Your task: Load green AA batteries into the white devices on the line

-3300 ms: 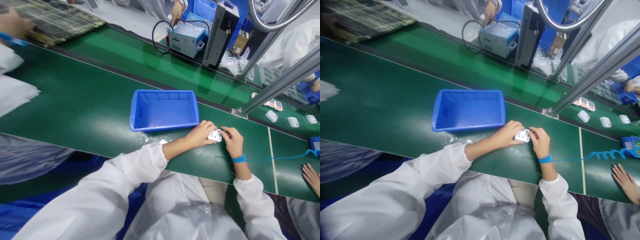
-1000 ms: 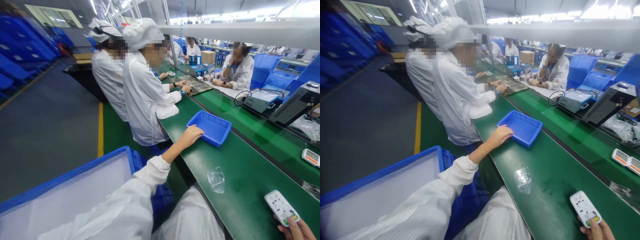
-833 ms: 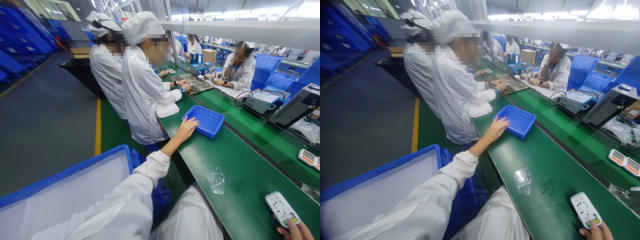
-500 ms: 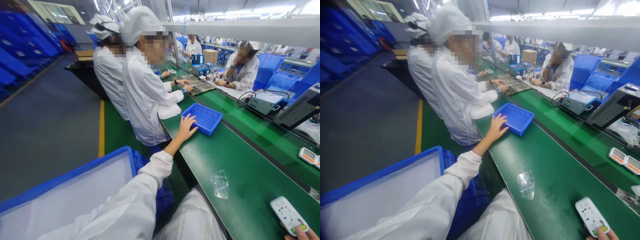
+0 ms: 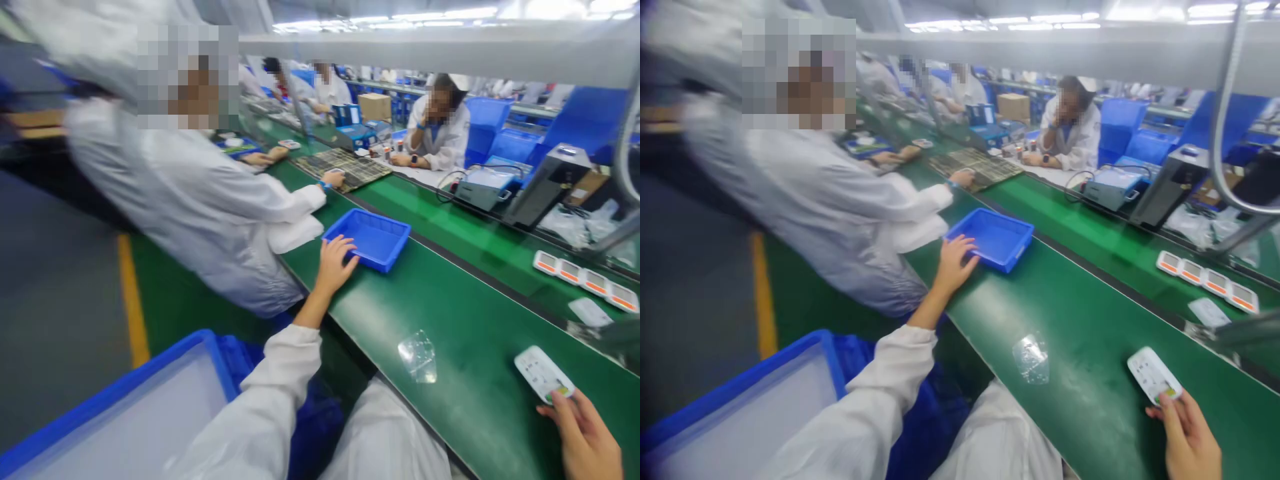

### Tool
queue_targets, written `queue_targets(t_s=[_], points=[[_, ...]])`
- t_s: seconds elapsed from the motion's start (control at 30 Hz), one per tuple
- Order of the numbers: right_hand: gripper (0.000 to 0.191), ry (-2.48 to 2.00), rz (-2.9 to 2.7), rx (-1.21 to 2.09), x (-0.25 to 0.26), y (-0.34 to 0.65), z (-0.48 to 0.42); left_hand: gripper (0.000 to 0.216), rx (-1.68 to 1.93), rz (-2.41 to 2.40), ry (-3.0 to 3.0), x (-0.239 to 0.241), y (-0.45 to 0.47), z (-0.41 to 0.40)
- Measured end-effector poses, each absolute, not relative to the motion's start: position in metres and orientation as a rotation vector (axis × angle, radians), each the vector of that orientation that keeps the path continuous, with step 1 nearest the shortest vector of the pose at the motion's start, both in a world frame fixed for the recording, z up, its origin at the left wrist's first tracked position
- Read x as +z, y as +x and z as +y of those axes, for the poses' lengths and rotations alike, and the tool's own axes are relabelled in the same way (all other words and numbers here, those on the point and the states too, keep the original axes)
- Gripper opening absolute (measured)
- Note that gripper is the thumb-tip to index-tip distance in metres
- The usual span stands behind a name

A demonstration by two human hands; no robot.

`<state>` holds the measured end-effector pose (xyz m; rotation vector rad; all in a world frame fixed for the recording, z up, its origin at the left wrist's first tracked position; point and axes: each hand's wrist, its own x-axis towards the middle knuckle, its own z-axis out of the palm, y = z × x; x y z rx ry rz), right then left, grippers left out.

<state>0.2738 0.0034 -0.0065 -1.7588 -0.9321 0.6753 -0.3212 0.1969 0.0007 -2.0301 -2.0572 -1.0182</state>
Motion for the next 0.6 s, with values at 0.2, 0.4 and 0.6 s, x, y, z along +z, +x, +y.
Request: queue_targets(t_s=[0.2, 0.4, 0.6], points=[[0.076, -1.9, -1.073, 0.353, 0.007, 0.27, 0.004, 0.035, -1.078, -1.948, -2.05, -0.007, -0.33, 0.202], [0.039, -1.664, -1.461, 0.139, -0.012, 0.264, 0.005, 0.05, -1.236, -1.761, -1.955, -0.001, -0.321, 0.188], [0.032, -1.588, -1.618, 0.093, -0.009, 0.274, 0.017, 0.034, -1.299, -1.404, -2.235, 0.008, -0.246, 0.144]])
